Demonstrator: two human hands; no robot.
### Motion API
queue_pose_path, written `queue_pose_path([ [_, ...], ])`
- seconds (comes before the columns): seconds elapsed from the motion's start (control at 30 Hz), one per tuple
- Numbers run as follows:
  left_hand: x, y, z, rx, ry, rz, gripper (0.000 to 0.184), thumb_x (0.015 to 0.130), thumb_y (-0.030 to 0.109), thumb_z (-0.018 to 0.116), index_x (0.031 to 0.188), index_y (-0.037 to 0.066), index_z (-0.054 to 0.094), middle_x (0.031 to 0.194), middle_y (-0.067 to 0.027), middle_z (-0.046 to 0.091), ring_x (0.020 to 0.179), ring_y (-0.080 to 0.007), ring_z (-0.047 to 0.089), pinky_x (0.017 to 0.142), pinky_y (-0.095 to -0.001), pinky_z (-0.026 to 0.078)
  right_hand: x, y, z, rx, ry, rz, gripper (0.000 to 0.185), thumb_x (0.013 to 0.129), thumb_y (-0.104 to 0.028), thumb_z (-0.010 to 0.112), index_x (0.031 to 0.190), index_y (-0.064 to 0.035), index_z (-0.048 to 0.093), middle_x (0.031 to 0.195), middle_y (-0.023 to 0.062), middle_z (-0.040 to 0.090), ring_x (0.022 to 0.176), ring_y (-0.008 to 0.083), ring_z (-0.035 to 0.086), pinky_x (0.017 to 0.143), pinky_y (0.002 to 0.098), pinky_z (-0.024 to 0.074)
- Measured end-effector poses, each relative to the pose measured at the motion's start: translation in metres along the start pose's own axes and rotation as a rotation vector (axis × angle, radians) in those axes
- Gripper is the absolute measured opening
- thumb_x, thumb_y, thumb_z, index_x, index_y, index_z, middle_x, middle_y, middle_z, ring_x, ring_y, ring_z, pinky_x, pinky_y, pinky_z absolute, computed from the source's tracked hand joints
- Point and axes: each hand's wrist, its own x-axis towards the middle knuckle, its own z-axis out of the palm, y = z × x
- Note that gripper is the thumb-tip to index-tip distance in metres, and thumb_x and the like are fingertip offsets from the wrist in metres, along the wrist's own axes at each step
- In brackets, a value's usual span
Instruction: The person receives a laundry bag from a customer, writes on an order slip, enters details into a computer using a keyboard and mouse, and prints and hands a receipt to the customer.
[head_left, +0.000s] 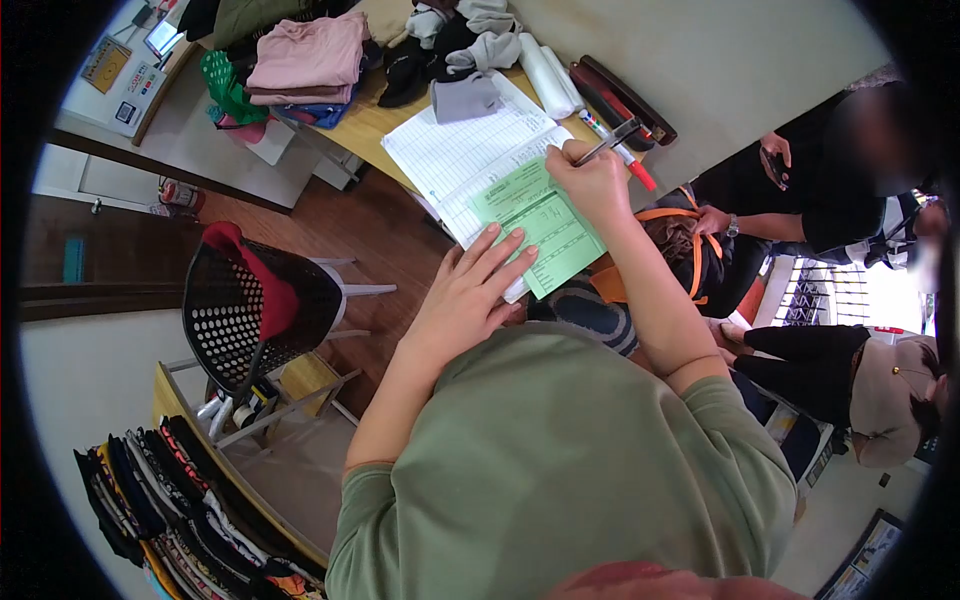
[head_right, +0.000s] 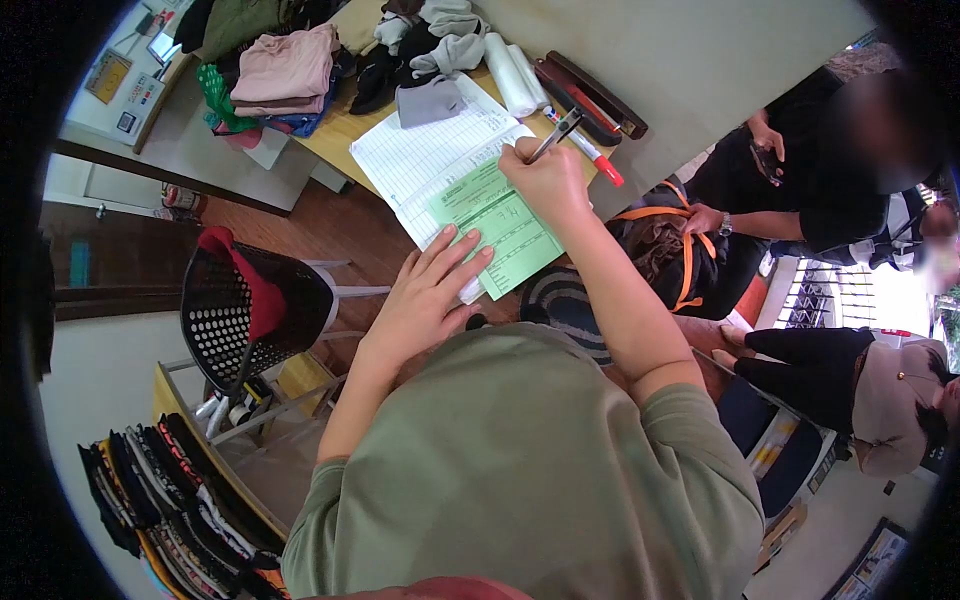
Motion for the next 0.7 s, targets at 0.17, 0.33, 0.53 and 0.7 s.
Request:
queue_pose_path([
  [0.17, 0.0, 0.0, -0.001, -0.015, -0.001, 0.005, 0.077, 0.078, 0.019, 0.078, 0.148, 0.021, 0.045, 0.155, -0.0039, 0.038, 0.146, -0.0318, 0.031, 0.111, -0.0519, 0.036, 0.002, 0.002, -0.001, 0.013, -0.006, 0.006, 0.037, 0.086, -0.028, 0.067, 0.067, 0.0017, 0.055, 0.05, 0.0124, 0.044, 0.046, 0.0176, 0.038, 0.05, 0.0375, 0.0404],
  [0.33, 0.0, 0.0, -0.002, -0.003, -0.003, 0.003, 0.078, 0.078, 0.019, 0.078, 0.148, 0.021, 0.044, 0.155, -0.0039, 0.038, 0.146, -0.0316, 0.031, 0.111, -0.051, 0.036, 0.001, 0.002, 0.0, 0.02, 0.012, 0.016, 0.04, 0.086, -0.028, 0.068, 0.066, 0.0016, 0.051, 0.05, 0.0085, 0.043, 0.049, 0.012, 0.037, 0.05, 0.0347, 0.0377],
  [0.53, 0.0, 0.0, -0.001, -0.019, -0.002, 0.002, 0.079, 0.078, 0.019, 0.078, 0.149, 0.022, 0.043, 0.155, -0.0039, 0.038, 0.146, -0.0315, 0.032, 0.11, -0.0501, 0.037, 0.008, 0.005, -0.003, 0.153, -0.015, 0.04, 0.041, 0.086, -0.028, 0.069, 0.065, 0.0022, 0.052, 0.051, 0.0083, 0.044, 0.049, 0.0098, 0.039, 0.049, 0.0336, 0.0374],
  [0.7, -0.001, 0.003, -0.002, -0.012, 0.008, -0.009, 0.078, 0.078, 0.017, 0.077, 0.148, 0.021, 0.043, 0.154, -0.0043, 0.039, 0.145, -0.0314, 0.032, 0.11, -0.0504, 0.037, -0.016, -0.028, 0.017, 0.219, -0.185, -0.024, 0.039, 0.086, -0.029, 0.069, 0.067, 0.003, 0.055, 0.053, 0.0147, 0.047, 0.049, 0.0126, 0.042, 0.051, 0.0362, 0.0409],
])
